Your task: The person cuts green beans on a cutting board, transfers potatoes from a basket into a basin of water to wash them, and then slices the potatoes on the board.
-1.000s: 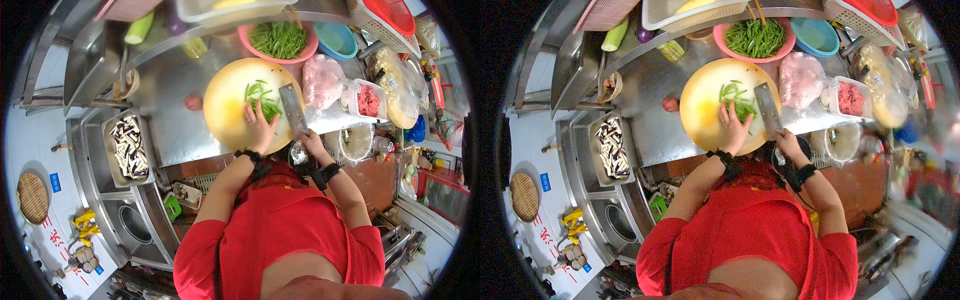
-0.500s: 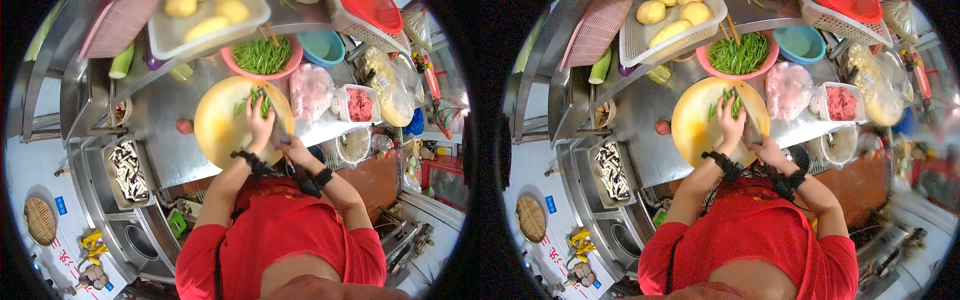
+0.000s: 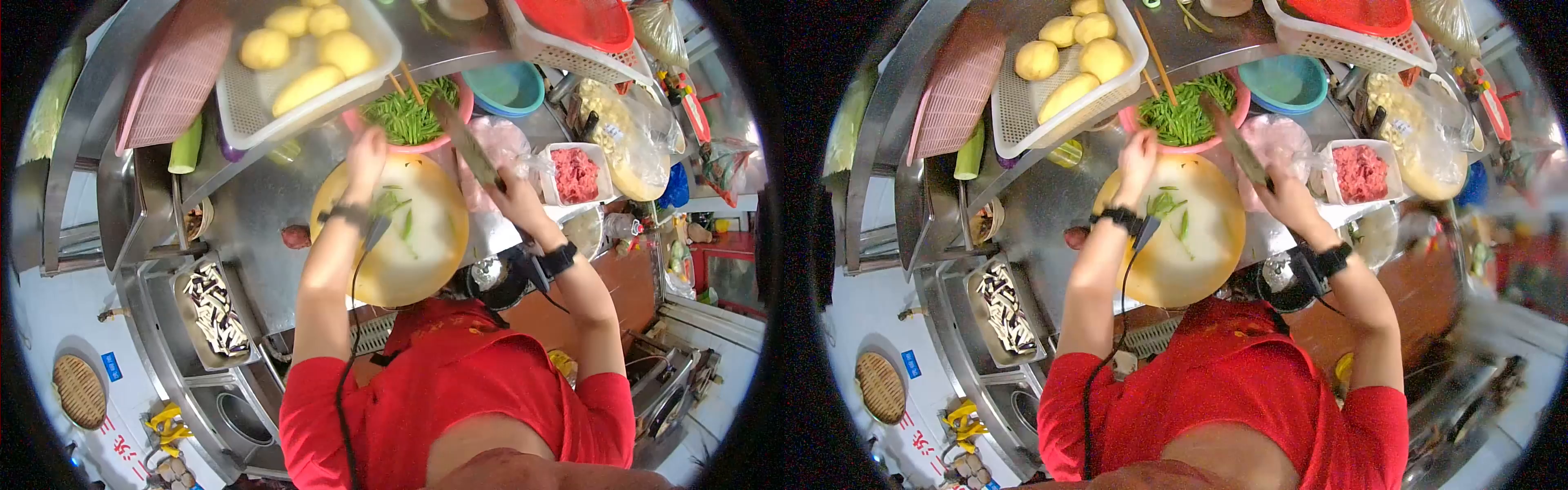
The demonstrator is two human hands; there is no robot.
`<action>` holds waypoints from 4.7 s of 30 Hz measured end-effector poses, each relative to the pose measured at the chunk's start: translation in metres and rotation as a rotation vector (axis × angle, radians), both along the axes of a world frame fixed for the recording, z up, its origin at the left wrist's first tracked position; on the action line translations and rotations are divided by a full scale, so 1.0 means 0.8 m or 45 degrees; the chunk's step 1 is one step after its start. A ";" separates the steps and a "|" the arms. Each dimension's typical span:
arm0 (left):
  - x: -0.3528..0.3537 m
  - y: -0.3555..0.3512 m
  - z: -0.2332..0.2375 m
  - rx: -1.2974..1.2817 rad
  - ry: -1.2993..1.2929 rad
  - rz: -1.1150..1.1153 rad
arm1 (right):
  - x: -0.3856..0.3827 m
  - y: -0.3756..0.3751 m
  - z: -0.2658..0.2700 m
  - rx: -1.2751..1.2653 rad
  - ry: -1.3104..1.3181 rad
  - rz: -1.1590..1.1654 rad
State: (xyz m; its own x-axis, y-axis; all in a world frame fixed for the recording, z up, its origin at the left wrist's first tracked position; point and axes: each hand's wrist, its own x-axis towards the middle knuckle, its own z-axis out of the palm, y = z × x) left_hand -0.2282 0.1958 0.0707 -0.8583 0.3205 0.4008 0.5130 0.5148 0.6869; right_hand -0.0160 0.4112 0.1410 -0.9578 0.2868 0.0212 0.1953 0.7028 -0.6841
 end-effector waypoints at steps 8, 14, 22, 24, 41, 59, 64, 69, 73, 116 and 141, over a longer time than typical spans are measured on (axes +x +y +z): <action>0.121 -0.070 -0.068 -0.631 0.181 -0.345 | 0.112 -0.038 -0.076 0.118 -0.237 0.114; 0.182 -0.065 -0.070 -0.402 -0.099 -0.625 | 0.127 -0.060 -0.100 -0.899 -0.448 -0.161; 0.245 -0.056 -0.067 -0.455 -0.062 -0.064 | 0.143 -0.086 -0.126 -1.125 -0.325 -0.162; 0.251 -0.032 -0.070 -0.407 -0.092 -0.065 | 0.141 -0.092 -0.113 -1.215 -0.379 -0.172; 0.089 0.101 0.061 0.305 0.263 -0.220 | 0.011 -0.071 -0.006 -0.768 -0.034 -0.058; 0.056 0.076 0.074 -0.603 0.561 -1.149 | -0.027 0.018 0.044 0.863 0.184 0.380; -0.010 0.063 0.053 -0.829 0.353 -0.646 | -0.005 0.047 0.062 0.837 0.017 0.332; 0.001 -0.002 0.055 -0.671 0.519 -0.431 | 0.042 0.039 0.068 0.645 -0.032 0.326; 0.055 -0.067 0.088 -0.473 0.479 -0.504 | 0.057 -0.002 0.008 0.498 -0.001 0.500; 0.257 -0.203 0.250 1.397 -1.724 -0.174 | 0.046 -0.104 0.098 -1.253 0.241 0.292; 0.559 -0.493 0.120 1.444 -1.253 0.894 | 0.018 -0.342 0.046 -1.499 -1.062 0.852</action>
